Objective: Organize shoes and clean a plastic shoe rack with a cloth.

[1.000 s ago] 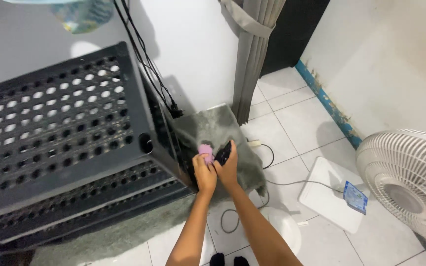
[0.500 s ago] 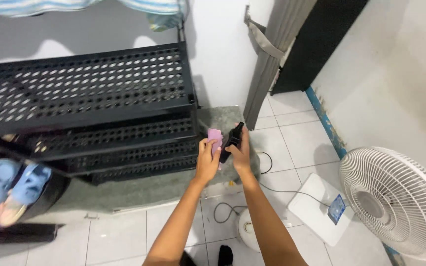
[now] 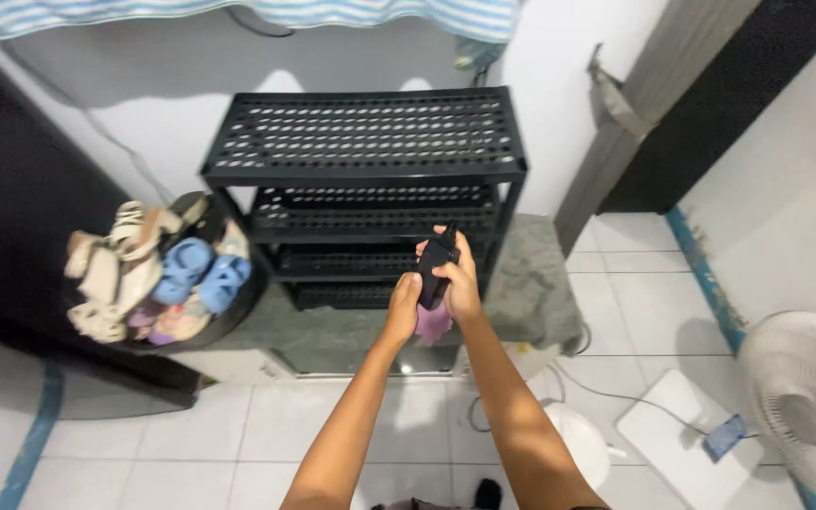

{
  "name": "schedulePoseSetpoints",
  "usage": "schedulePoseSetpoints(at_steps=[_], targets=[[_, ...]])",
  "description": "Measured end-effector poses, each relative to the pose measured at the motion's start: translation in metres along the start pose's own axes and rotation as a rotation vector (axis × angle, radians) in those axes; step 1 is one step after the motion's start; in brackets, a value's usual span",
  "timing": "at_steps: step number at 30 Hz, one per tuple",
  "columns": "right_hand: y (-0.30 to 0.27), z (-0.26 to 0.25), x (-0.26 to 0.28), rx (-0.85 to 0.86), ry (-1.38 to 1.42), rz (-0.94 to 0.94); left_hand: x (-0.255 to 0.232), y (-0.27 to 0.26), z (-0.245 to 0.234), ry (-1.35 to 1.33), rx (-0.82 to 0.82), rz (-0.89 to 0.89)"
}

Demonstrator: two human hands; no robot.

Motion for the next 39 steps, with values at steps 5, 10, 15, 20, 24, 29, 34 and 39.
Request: schedulePoseSetpoints(at_steps=[5,10,15,20,24,29,34,39], targets=[[-0.018,0.066,-0.04,0.016,0.012,0.081,-0.002,-0.004,-0.088,0.172,-0.06,0.107],[-0.016,0.104,-0.08,-0.086,-0.034,0.121,0.01,-0.005,-0.139,0.2,-0.052,0.095],[-0.006,0.136,-0.08,-0.01,-0.012,0.404,0.028,0.003,-0.16,0.157,-0.018,0.064],[0.006,0.137,-0.109,-0.126,0.023,0.346,0.029,0.017,-0.167,0.207,-0.06,0.026],[0.016,0.144,-0.12,-0.369,-0.208,0.105,0.032,0.025,-0.171,0.323,-0.173,0.107],[0.027,0.174,-0.108,-0.509,-0.601,-0.008,-0.014,0.034,-0.18,0.297,-0.245,0.159],[0.043,0.193,-0.124,-0.653,-0.897,-0.158,-0.062,0.04,-0.186,0.333,-0.187,0.248],[0.061,0.217,-0.14,-0.663,-0.885,-0.277,-0.052,0.077,-0.206,0.3,-0.143,0.21]])
Point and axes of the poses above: each hand's wrist, its own y-axis towards the middle knuckle, its own z-axis out of the palm, x = y × z, the point moved 2 cm from there along y, towards the middle knuckle, and after that the axes turned 8 degrees about -x, right-handed, at the moved point
